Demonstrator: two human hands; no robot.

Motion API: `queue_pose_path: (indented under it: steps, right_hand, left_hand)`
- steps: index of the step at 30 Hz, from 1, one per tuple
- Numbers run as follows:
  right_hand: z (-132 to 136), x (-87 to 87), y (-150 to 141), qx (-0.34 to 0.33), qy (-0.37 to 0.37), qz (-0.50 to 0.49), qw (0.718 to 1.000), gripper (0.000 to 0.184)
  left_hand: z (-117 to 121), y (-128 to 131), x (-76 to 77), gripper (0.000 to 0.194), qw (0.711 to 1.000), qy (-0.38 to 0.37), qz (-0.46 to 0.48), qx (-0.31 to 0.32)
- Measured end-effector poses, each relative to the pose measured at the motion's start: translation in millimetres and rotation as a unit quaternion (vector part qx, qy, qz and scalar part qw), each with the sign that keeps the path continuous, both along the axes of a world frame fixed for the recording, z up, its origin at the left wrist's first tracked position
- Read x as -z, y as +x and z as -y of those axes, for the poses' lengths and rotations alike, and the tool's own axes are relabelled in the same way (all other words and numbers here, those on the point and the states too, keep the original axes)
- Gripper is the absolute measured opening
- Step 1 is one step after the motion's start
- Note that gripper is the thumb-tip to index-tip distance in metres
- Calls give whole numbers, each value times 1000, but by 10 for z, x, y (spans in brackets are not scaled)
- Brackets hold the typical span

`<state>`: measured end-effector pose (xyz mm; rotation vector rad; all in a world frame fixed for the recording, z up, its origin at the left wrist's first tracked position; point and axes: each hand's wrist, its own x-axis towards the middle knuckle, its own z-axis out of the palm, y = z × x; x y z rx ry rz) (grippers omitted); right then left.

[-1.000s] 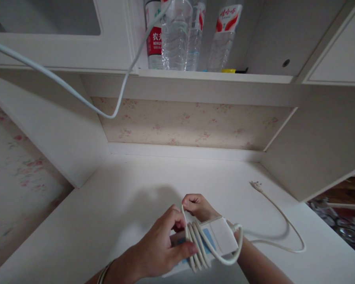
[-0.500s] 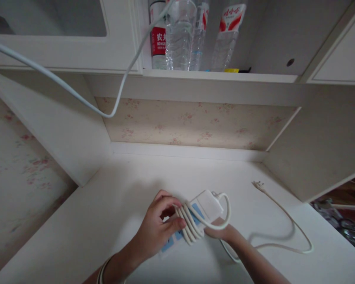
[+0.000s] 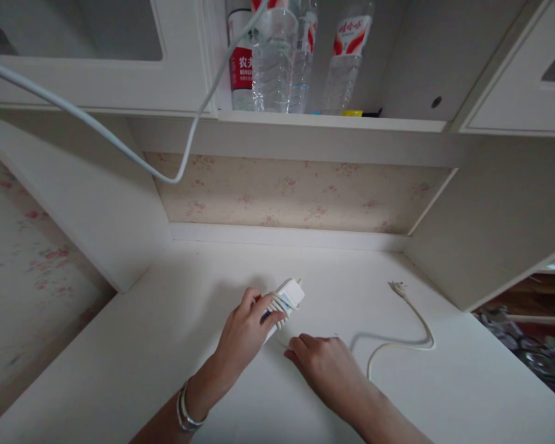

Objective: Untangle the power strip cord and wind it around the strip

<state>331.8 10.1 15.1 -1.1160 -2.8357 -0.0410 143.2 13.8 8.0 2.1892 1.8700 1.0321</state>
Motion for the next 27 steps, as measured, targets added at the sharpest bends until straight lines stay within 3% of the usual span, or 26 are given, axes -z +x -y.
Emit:
queue_pose_path:
  steps: [3,6,10,14,18,24,27]
  right_hand:
    - [-25,-108,20,-51,52,31,997,10]
    - [-82,-242,53,-101,65,44,992,14]
    - [-193,-432,117,-148,21,2,989,30]
    - [-292,-560,187,-170,-43,-56,983,41]
    - [-364,-582,196,-186,-37,-62,980,43]
    - [-489,-527,110,-208,23,-29,977,52]
    - [-547,-557,80,-214,32,-50,975,52]
  left_hand:
    - [36,50,1,16,998,-40,-39,29]
    - [105,74,7,6,992,-84,-20,91]
    - [229,67,-2,6,976,-137,57,157]
    - [338,30,-140,17,960,-154,79,219]
    - [389,9,-248,44,947,-167,42,271]
    - [379,29,-176,53,948,-180,-62,255]
    - [386,-9,-221,48,943,-182,-37,276]
